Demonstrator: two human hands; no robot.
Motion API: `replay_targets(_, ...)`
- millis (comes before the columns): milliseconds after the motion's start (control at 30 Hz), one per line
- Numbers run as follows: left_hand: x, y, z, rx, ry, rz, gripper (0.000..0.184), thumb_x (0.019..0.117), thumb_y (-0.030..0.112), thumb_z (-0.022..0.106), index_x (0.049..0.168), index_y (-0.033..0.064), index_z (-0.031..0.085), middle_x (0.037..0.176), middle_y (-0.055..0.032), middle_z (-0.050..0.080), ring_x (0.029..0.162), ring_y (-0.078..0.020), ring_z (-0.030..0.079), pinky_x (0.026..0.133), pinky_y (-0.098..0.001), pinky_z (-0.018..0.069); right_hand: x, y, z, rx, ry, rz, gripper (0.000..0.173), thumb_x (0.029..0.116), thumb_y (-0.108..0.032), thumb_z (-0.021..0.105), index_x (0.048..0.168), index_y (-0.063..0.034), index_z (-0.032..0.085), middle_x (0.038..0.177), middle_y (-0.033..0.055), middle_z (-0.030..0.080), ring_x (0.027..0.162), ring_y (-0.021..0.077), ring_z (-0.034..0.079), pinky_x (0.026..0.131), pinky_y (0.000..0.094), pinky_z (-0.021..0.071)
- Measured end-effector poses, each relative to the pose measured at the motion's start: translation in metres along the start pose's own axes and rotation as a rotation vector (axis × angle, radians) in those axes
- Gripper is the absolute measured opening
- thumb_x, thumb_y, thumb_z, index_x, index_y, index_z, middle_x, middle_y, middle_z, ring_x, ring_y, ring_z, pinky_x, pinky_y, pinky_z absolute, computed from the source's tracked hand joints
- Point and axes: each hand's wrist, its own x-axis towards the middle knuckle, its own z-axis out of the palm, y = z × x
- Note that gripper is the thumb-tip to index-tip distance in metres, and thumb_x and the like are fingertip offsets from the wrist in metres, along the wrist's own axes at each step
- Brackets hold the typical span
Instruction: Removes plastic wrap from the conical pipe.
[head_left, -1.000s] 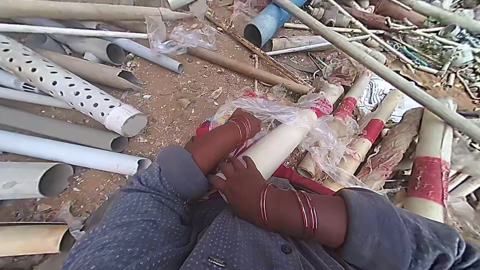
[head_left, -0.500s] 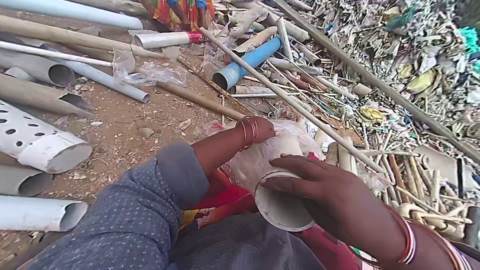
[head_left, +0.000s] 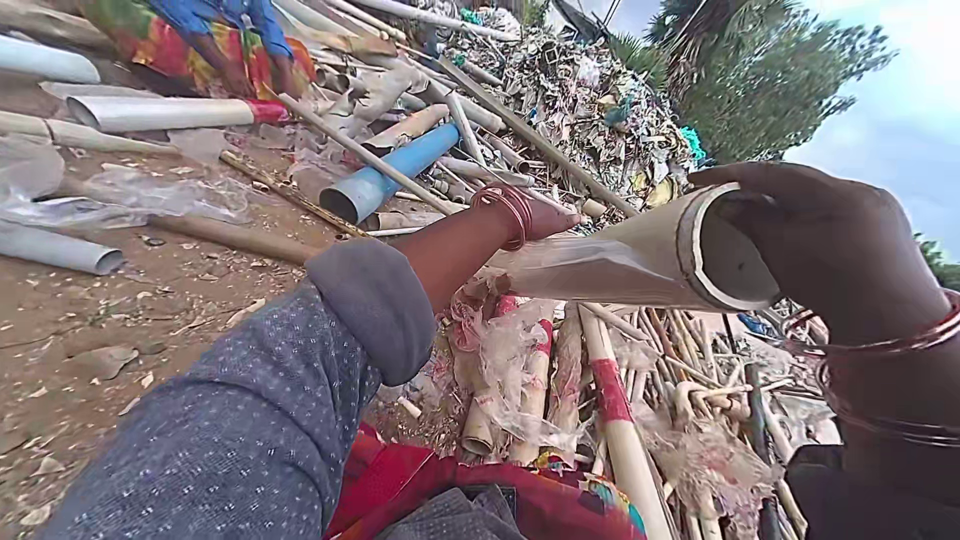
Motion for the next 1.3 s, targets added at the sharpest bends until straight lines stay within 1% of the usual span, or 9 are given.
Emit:
replay_targets(133, 0.013, -0.007, 0.023, -0.176, 0.032, 0.023, 0.066, 0.1141, 0.04, 0.022, 0.13, -0.0123, 0.06, 0.136, -0.0334, 0.057, 0.132, -0.0445, 0.053, 0.109, -0.0622, 0.0362, 0.024, 0.018, -0.008, 0.036, 0.017, 0.162, 0.026, 0.1069, -0.021, 0.053, 0.128, -0.015, 0.068, 0.116, 0.0195, 0.069, 0.103, 0.0354, 0.066, 0.082, 0.0645, 0.0463)
replay_targets(300, 0.006, 0.007, 0.061, -0.472, 0.103, 0.054, 0.052, 0.1149, 0.029, 0.026, 0.125, -0.0057, 0.064, 0.122, -0.0262, 0.064, 0.113, -0.0343, 0.061, 0.1, -0.0519, 0.0448, 0.063, 0.028, -0.012, 0.062, 0.03, 0.223, 0.026, 0.1045, -0.019, 0.057, 0.127, -0.0128, 0.068, 0.118, 0.0136, 0.068, 0.107, 0.0212, 0.062, 0.091, 0.053, 0.0453)
replay_targets(500, -0.05, 0.054, 0.09, -0.079, -0.034, 0.15, 0.044, 0.1133, 0.019, 0.029, 0.134, -0.0084, 0.056, 0.13, -0.0296, 0.062, 0.127, -0.0416, 0.059, 0.105, -0.0558, 0.044, 0.093, 0.034, -0.014, 0.087, 0.011, 0.19, 0.026, 0.103, -0.015, 0.06, 0.126, -0.0057, 0.068, 0.12, 0.0163, 0.067, 0.108, 0.0211, 0.062, 0.095, 0.0502, 0.0452)
replay_targets(667, -0.065, 0.076, 0.11, 0.151, -0.158, 0.255, 0.027, 0.106, 0.003, 0.041, 0.125, -0.0092, 0.057, 0.118, -0.0287, 0.064, 0.115, -0.0438, 0.063, 0.091, -0.0576, 0.0492, 0.098, 0.024, -0.006, 0.189, -0.031, 0.068, 0.023, 0.099, -0.012, 0.065, 0.121, -0.0071, 0.07, 0.109, 0.0046, 0.07, 0.092, 0.0007, 0.06, 0.087, 0.0269, 0.0488)
replay_targets(767, -0.062, 0.061, 0.115, 0.098, -0.176, 0.233, 0.034, 0.1106, 0.012, 0.036, 0.128, -0.0084, 0.057, 0.122, -0.0289, 0.063, 0.118, -0.0438, 0.062, 0.093, -0.0582, 0.0488, 0.091, 0.026, -0.002, 0.23, -0.017, 0.035, 0.023, 0.0982, -0.012, 0.065, 0.12, -0.008, 0.069, 0.105, -0.0007, 0.07, 0.088, -0.0068, 0.06, 0.084, 0.0174, 0.0499)
replay_targets(900, -0.05, 0.018, 0.134, -0.276, -0.116, 0.208, 0.047, 0.1142, 0.022, 0.029, 0.133, -0.009, 0.058, 0.132, -0.0292, 0.061, 0.129, -0.0402, 0.057, 0.109, -0.0541, 0.0412, 0.069, 0.026, 0.002, 0.27, -0.013, 0.001, 0.023, 0.0988, -0.013, 0.062, 0.121, -0.0108, 0.07, 0.108, -0.0038, 0.069, 0.091, -0.0079, 0.06, 0.084, 0.0163, 0.0504)
replay_targets(1033, -0.039, -0.024, 0.138, -0.778, 0.007, -0.005, 0.047, 0.1142, 0.023, 0.031, 0.137, -0.0103, 0.056, 0.139, -0.0289, 0.056, 0.132, -0.0327, 0.053, 0.113, -0.0452, 0.0376, 0.029, 0.031, 0.006, 0.385, -0.01, -0.091, 0.022, 0.0983, -0.007, 0.062, 0.118, -0.0106, 0.071, 0.107, -0.0072, 0.071, 0.093, -0.0064, 0.065, 0.084, 0.0131, 0.054)
replay_targets(1133, -0.021, -0.049, 0.136, -1.165, 0.098, -0.152, 0.041, 0.1116, 0.03, 0.042, 0.135, 0.0014, 0.059, 0.128, -0.0155, 0.061, 0.113, -0.0193, 0.059, 0.095, -0.0369, 0.0482, 0.019, 0.045, 0.01, 0.458, -0.003, -0.093, 0.023, 0.097, -0.005, 0.06, 0.116, -0.0109, 0.071, 0.108, -0.0113, 0.072, 0.097, -0.0054, 0.067, 0.088, 0.0146, 0.0557)
replay_targets(1300, -0.002, -0.089, 0.121, -1.66, 0.388, -0.23, 0.041, 0.1115, 0.033, 0.03, 0.13, 0.007, 0.055, 0.107, -0.0082, 0.063, 0.088, -0.0205, 0.068, 0.079, -0.0388, 0.0574, 0.018, 0.071, 0.007, 0.575, -0.018, -0.171, 0.022, 0.0996, -0.01, 0.06, 0.119, -0.0104, 0.072, 0.112, -0.006, 0.074, 0.101, 0.0046, 0.07, 0.092, 0.0213, 0.058)
